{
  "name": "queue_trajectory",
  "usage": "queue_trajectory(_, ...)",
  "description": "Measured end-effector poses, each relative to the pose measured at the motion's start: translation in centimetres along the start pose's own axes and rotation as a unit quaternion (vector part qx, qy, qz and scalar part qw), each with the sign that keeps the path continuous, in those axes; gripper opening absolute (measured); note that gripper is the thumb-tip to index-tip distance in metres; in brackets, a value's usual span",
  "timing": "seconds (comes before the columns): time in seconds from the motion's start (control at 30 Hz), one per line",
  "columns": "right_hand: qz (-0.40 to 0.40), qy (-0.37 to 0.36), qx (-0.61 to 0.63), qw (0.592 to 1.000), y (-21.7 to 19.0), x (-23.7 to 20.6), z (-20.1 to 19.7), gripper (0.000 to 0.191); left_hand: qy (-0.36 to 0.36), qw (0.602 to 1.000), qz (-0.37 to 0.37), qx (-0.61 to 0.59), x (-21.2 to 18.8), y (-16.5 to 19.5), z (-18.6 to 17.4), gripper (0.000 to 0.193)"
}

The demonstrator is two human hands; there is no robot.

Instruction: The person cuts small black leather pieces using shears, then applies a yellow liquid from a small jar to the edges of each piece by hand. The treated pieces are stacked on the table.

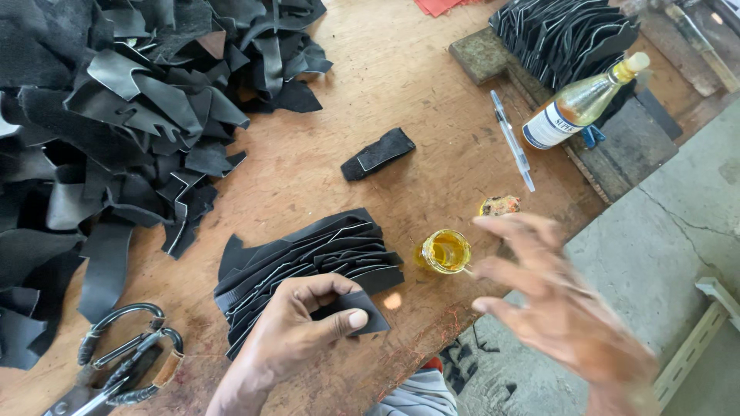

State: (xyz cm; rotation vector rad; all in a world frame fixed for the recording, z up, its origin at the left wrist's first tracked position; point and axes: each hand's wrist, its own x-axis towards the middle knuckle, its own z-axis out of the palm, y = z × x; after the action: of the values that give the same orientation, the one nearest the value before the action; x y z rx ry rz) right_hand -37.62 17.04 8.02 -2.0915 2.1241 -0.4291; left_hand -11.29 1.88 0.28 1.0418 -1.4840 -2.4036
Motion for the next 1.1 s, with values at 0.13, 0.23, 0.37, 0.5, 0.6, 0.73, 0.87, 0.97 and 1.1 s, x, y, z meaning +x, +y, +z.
queue_trajectory(0.13,0.126,0.218,-0.022,0.968,-3.3,-1.8,-3.0,0.047,-0.072,0.995,0.048,-0.046,0.1,-0.1,-0.5,0.019)
queue_trajectory(0.23,0.052,0.198,0.145,0.968,-4.8,-2.4,-0.8,0.048,-0.111,0.990,0.059,-0.062,0.1,0.3,-0.8,0.018)
queue_trajectory(0.37,-0.024,0.023,0.381,0.924,-4.8,-2.3,4.1,0.058,-0.148,0.983,0.059,-0.088,0.1,0.9,-0.6,0.020)
queue_trajectory(0.5,0.025,-0.056,0.424,0.904,-4.8,-2.3,5.6,0.067,-0.151,0.984,0.062,-0.070,-0.2,1.3,-0.4,0.021)
queue_trajectory(0.6,0.006,-0.050,0.426,0.903,-5.1,-2.1,5.4,0.067,-0.172,0.978,0.079,-0.090,-0.2,1.4,-0.3,0.020)
queue_trajectory(0.73,0.021,-0.055,0.420,0.905,-5.0,-2.0,5.6,0.069,-0.162,0.979,0.089,-0.083,-0.3,1.5,-0.4,0.018)
queue_trajectory(0.87,-0.021,0.011,0.357,0.934,-5.0,-2.0,5.9,0.053,-0.163,0.979,0.087,-0.084,-0.4,1.5,-0.5,0.018)
queue_trajectory(0.97,-0.018,0.053,0.350,0.935,-5.6,-1.9,6.0,0.056,-0.166,0.978,0.089,-0.090,-0.5,1.6,-0.4,0.019)
queue_trajectory(1.1,-0.067,0.046,0.341,0.937,-6.2,-1.5,6.0,0.058,-0.147,0.982,0.085,-0.082,-0.3,1.5,-0.4,0.020)
